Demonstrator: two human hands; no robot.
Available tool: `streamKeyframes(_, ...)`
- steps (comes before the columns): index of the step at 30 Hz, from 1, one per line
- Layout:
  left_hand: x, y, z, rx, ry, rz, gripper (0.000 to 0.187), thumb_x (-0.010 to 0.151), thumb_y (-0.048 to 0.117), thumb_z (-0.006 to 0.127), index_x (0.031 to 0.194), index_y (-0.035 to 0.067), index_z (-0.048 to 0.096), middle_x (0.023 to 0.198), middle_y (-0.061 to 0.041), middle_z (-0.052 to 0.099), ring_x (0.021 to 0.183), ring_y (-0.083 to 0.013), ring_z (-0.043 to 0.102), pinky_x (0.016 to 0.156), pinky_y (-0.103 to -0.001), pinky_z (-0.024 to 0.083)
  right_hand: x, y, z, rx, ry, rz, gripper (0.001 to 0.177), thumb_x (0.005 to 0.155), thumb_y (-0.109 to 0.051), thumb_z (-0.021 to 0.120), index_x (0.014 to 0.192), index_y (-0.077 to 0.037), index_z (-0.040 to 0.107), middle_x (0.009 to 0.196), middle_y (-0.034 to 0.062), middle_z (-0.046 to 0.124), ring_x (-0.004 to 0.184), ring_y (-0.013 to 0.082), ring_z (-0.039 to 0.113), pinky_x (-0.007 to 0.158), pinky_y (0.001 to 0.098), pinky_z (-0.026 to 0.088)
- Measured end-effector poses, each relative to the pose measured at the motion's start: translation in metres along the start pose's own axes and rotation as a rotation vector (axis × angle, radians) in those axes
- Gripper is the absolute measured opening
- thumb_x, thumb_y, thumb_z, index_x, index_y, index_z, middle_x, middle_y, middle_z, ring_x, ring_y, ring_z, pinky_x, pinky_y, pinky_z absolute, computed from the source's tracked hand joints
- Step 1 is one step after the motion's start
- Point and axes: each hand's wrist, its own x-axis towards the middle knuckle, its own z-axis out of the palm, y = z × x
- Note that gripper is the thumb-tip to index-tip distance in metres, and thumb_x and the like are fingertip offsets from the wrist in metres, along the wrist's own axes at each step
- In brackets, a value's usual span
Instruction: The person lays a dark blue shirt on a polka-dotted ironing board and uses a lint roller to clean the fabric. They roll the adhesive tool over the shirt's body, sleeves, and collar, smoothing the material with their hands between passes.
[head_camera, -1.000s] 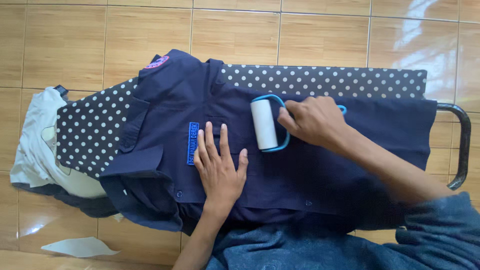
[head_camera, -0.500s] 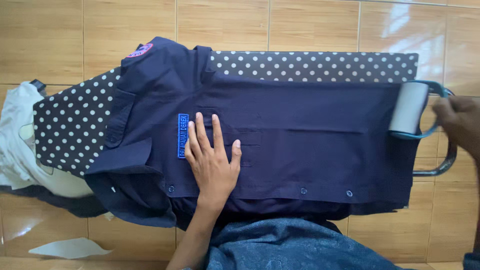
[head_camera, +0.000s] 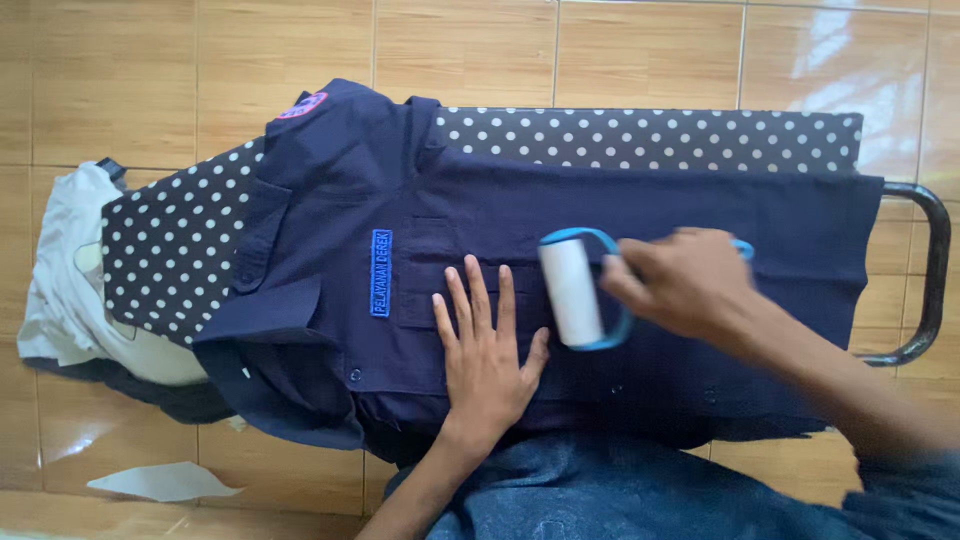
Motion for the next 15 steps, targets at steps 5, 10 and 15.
streamKeyframes(5, -0.001, -0.002, -0.001, 0.023, 0.003, 0.019, 0.083, 0.096, 0.047, 0.057, 0.159, 0.001, 0.028, 0.166, -0.032, 0.011, 0.155, -0.0496, 0.008, 0.123, -0.062, 0.007, 0.010, 0.015, 0.017, -0.063, -0.015, 0.010, 0.040, 0.093, -0.050, 0.057, 0.084, -0.017, 0.077, 0.060, 0.0169, 0.067, 0.059, 0.0377, 0.068, 0.059, 0.0507, 0.054)
streamKeyframes(10, -0.001, 0.000, 0.000, 0.028, 0.010, 0.026, 0.083, 0.097, 0.047, 0.056, 0.160, 0.000, 0.027, 0.166, -0.032, 0.012, 0.155, -0.0499, 0.009, 0.123, -0.063, 0.007, -0.031, 0.101, 0.020, -0.005, -0.010, 0.354, 0.043, 0.092, -0.055, 0.060, 0.109, -0.022, 0.082, 0.069, 0.0178, 0.074, 0.070, 0.0363, 0.073, 0.070, 0.0463, 0.058)
streamKeyframes(15, -0.002, 0.000, 0.000, 0.023, 0.001, 0.013, 0.083, 0.097, 0.047, 0.057, 0.160, 0.002, 0.027, 0.167, -0.031, 0.013, 0.155, -0.0494, 0.010, 0.123, -0.063, 0.008, -0.099, 0.204, 0.038, 0.034, 0.105, 0.499, 0.040, 0.108, -0.044, 0.058, 0.108, -0.013, 0.082, 0.084, 0.0133, 0.078, 0.072, 0.0244, 0.074, 0.071, 0.0396, 0.059)
